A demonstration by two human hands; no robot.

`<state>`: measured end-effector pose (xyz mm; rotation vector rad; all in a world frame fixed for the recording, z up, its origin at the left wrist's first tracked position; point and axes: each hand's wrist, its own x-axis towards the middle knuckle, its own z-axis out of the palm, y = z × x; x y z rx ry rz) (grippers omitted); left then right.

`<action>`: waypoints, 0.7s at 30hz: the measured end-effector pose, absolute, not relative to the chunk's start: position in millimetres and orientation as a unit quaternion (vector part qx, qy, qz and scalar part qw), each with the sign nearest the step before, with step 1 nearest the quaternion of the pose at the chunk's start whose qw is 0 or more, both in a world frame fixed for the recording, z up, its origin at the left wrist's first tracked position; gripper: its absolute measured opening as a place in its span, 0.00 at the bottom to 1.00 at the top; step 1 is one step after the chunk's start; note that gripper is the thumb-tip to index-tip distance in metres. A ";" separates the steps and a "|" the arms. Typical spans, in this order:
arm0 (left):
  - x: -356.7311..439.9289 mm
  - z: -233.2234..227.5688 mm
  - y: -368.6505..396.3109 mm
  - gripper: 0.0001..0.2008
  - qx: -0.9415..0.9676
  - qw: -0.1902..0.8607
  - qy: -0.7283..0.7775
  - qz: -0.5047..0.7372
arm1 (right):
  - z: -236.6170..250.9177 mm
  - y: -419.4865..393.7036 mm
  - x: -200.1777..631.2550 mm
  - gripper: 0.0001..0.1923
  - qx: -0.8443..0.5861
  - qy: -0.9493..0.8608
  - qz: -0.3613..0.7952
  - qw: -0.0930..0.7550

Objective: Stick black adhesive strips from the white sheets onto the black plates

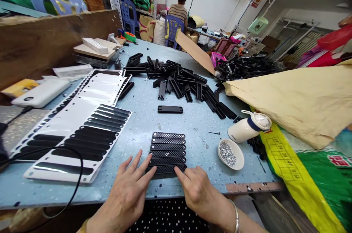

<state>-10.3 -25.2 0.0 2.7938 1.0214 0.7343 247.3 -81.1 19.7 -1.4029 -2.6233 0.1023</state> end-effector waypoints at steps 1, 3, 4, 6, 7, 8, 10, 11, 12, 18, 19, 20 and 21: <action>-12.7 -3.1 -25.4 0.27 0.912 0.036 0.334 0.237 | 21.6 -81.1 249.4 0.30 -0.470 -0.879 0.031 0.074; -16.7 -9.7 -25.2 0.28 0.914 0.030 0.333 0.231 | 25.3 -81.4 254.4 0.30 -0.473 -0.879 0.025 0.056; -18.0 -12.8 -24.9 0.29 0.913 0.029 0.336 0.230 | 26.9 -81.6 257.1 0.30 -0.475 -0.878 0.022 0.048; -18.8 -17.4 -24.3 0.28 0.910 0.028 0.340 0.235 | 29.1 -82.6 262.1 0.30 -0.478 -0.877 0.020 0.037; -18.5 -18.7 -24.0 0.28 0.908 0.030 0.343 0.240 | 29.6 -83.4 264.2 0.30 -0.479 -0.877 0.021 0.034; -17.9 -19.3 -23.9 0.27 0.904 0.032 0.348 0.245 | 29.7 -84.3 265.8 0.31 -0.480 -0.876 0.021 0.033; -16.5 -19.5 -23.9 0.25 0.897 0.039 0.360 0.254 | 28.7 -85.8 267.6 0.32 -0.480 -0.876 0.023 0.036; -16.0 -19.3 -24.0 0.24 0.895 0.041 0.364 0.256 | 27.7 -86.1 268.0 0.32 -0.479 -0.876 0.025 0.040; -15.6 -19.3 -24.0 0.24 0.894 0.042 0.365 0.256 | 26.6 -85.9 268.1 0.32 -0.481 -0.875 0.026 0.048; -16.5 -21.7 -22.8 0.24 0.903 0.022 0.350 0.247 | 22.3 -75.8 270.7 0.24 -0.504 -0.848 0.081 0.145; -16.8 -22.0 -22.6 0.24 0.903 0.020 0.350 0.247 | 22.6 -74.3 272.0 0.24 -0.502 -0.847 0.092 0.152; -17.1 -22.3 -22.4 0.24 0.903 0.020 0.350 0.248 | 23.1 -73.4 273.5 0.24 -0.498 -0.847 0.099 0.155; -17.5 -22.8 -22.2 0.24 0.902 0.021 0.353 0.249 | 23.7 -72.9 274.9 0.24 -0.492 -0.850 0.105 0.156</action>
